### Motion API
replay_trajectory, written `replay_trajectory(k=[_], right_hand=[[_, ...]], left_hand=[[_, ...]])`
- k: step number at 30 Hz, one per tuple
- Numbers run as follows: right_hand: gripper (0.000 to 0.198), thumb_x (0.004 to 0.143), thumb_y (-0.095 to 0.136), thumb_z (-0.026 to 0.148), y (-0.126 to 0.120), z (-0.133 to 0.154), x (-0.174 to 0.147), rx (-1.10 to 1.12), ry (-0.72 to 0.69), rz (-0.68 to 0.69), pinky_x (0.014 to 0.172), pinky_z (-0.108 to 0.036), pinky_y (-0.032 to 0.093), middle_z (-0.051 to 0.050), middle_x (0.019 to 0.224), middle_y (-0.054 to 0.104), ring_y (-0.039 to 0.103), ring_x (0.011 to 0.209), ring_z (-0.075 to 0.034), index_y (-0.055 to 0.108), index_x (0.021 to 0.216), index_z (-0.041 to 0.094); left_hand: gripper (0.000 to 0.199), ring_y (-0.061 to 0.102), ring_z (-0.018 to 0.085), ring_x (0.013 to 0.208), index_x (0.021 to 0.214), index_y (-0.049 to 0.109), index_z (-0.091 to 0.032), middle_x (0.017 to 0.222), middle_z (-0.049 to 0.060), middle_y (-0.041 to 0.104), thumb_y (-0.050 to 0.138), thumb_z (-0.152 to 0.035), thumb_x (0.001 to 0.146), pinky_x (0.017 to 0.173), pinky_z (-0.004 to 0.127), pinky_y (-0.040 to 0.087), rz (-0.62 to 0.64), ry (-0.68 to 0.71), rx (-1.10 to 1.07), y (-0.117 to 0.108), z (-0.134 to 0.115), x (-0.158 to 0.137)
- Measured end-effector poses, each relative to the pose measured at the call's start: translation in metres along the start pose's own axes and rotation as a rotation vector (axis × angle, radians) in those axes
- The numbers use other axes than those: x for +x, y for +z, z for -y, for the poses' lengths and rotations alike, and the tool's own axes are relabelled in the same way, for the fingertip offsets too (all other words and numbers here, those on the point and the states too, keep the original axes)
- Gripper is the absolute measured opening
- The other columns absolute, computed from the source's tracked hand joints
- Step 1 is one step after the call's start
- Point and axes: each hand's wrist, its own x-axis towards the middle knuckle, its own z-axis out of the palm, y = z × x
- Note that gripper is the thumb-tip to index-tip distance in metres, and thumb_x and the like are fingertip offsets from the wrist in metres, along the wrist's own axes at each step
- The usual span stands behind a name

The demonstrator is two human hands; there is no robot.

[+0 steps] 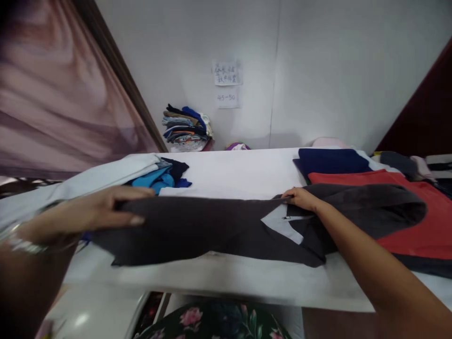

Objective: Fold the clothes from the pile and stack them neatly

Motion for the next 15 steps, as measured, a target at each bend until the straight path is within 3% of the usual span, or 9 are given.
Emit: replay_trajectory(k=[1,2,5,7,11,15], right_hand=[[0.041,0.073,0.062,0.055,-0.001,0.001,0.000,0.064,0.045,0.035,0.082,-0.034,0.050,-0.004,0.088,0.073,0.066,0.085,-0.023,0.074,0.089,0.019],[0.043,0.071,0.064,0.056,-0.001,0.002,0.002,0.129,0.088,0.071,0.079,-0.033,0.051,-0.004,0.087,0.073,0.066,0.084,-0.023,0.073,0.089,0.019],[0.046,0.066,0.068,0.058,-0.001,0.006,0.009,0.248,0.179,0.135,0.075,-0.032,0.052,-0.004,0.088,0.073,0.066,0.080,-0.023,0.072,0.090,0.019],[0.047,0.065,0.068,0.060,0.000,0.006,0.016,0.206,0.179,0.103,0.076,-0.033,0.052,-0.005,0.087,0.073,0.066,0.080,-0.023,0.072,0.089,0.019],[0.049,0.066,0.064,0.065,0.001,-0.007,0.024,0.062,0.118,0.006,0.080,-0.033,0.050,-0.005,0.086,0.073,0.065,0.084,-0.025,0.073,0.085,0.020],[0.048,0.064,0.063,0.067,0.003,-0.026,0.025,0.024,0.093,-0.047,0.084,-0.036,0.050,-0.008,0.095,0.073,0.064,0.091,-0.028,0.072,0.075,0.020]], left_hand=[[0.041,0.064,0.020,0.075,0.088,0.073,-0.021,0.082,0.003,0.070,0.071,-0.053,0.062,0.066,0.029,0.052,0.164,-0.091,0.044,-0.006,0.008,0.018],[0.042,0.064,0.020,0.075,0.093,0.072,-0.022,0.084,0.001,0.070,0.067,-0.054,0.065,0.066,0.028,0.052,0.179,-0.165,0.101,-0.011,0.020,0.037],[0.035,0.063,0.020,0.075,0.088,0.072,-0.020,0.076,0.000,0.070,0.070,-0.046,0.064,0.068,0.026,0.048,0.101,-0.301,0.330,-0.006,0.075,0.095],[0.026,0.062,0.022,0.078,0.075,0.071,-0.017,0.072,0.002,0.068,0.072,-0.039,0.062,0.071,0.026,0.046,0.086,-0.351,0.316,0.011,0.117,0.123],[0.023,0.062,0.025,0.085,0.062,0.066,-0.016,0.071,0.005,0.068,0.079,-0.033,0.054,0.075,0.027,0.044,-0.063,-0.468,0.029,0.051,0.179,0.140],[0.026,0.064,0.022,0.077,0.074,0.066,-0.017,0.074,0.005,0.069,0.077,-0.037,0.062,0.069,0.028,0.048,-0.204,-0.524,-0.172,0.066,0.203,0.134]])
